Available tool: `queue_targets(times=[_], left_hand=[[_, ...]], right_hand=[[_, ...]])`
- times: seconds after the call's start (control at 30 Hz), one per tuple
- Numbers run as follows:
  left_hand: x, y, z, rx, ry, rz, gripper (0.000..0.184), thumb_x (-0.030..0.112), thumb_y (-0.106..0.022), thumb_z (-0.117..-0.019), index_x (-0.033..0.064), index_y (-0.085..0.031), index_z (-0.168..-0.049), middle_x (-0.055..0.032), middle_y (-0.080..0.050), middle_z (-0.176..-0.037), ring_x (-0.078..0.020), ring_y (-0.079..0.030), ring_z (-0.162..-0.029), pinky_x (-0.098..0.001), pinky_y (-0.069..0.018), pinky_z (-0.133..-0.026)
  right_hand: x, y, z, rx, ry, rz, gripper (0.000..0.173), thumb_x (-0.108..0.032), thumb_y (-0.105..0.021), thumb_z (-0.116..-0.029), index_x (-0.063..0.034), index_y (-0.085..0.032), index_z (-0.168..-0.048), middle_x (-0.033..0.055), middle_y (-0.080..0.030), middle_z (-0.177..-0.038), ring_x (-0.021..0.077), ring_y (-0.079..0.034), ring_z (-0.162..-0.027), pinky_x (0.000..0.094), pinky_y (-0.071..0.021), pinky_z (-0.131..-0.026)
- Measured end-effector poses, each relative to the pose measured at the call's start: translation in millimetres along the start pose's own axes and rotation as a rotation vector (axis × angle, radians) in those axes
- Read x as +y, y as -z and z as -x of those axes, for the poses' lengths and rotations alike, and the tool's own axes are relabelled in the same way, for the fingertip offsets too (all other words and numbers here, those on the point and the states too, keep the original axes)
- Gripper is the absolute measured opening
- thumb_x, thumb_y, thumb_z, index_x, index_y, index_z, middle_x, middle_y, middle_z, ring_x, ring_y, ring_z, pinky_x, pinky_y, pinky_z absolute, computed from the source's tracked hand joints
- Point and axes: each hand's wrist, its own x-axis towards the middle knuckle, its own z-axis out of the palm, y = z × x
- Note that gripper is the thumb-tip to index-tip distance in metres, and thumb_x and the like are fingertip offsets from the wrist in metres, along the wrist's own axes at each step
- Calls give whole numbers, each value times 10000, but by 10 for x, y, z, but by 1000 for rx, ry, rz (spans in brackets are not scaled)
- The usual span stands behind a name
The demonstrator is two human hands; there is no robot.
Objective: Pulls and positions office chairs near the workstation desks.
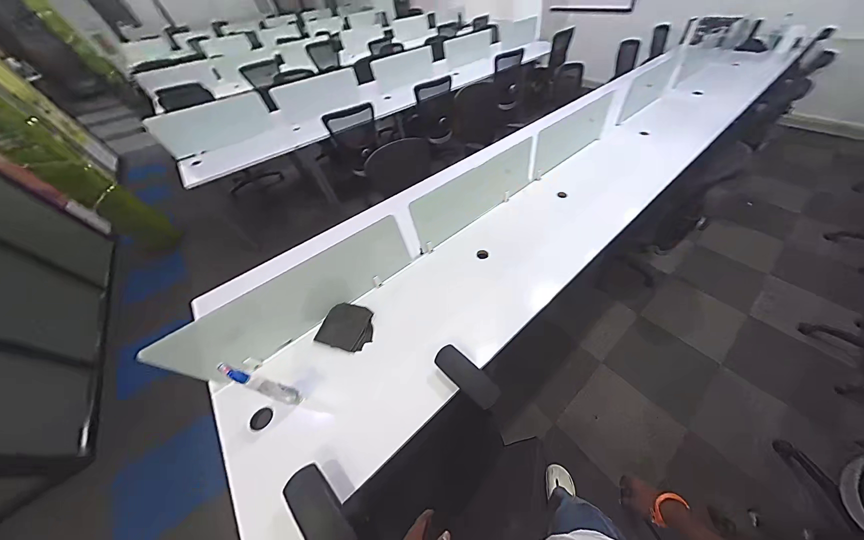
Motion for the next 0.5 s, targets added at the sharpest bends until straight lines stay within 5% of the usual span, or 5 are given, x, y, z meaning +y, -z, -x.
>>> queue_targets(times=[0.37, 0.5], left_hand=[[1956, -733, -616, 10, -398, -150, 786, 441, -649, -974, 10, -356, -1562, -231, -446, -1558, -333, -471, -1428, -476, -380, -1193], [2295, -1170, -835, -3, -318, -322, 700, 396, -703, -948, 28, -470, -1497, -221, -546, -1471, -340, -535, -1371, -514, -420, -1157]], right_hand=[[1106, -611, 731, 140, -60, -474, 631, -388, -663, -969, -35, -504, -1468, 248, -600, -1390, 391, -574, -1310, 586, -436, -1105], [1562, -417, 1102, 488, -20, -606, 370, -289, -603, -1005, -81, -662, -1306, 176, -715, -1184, 338, -681, -1124, 570, -511, -1004]])
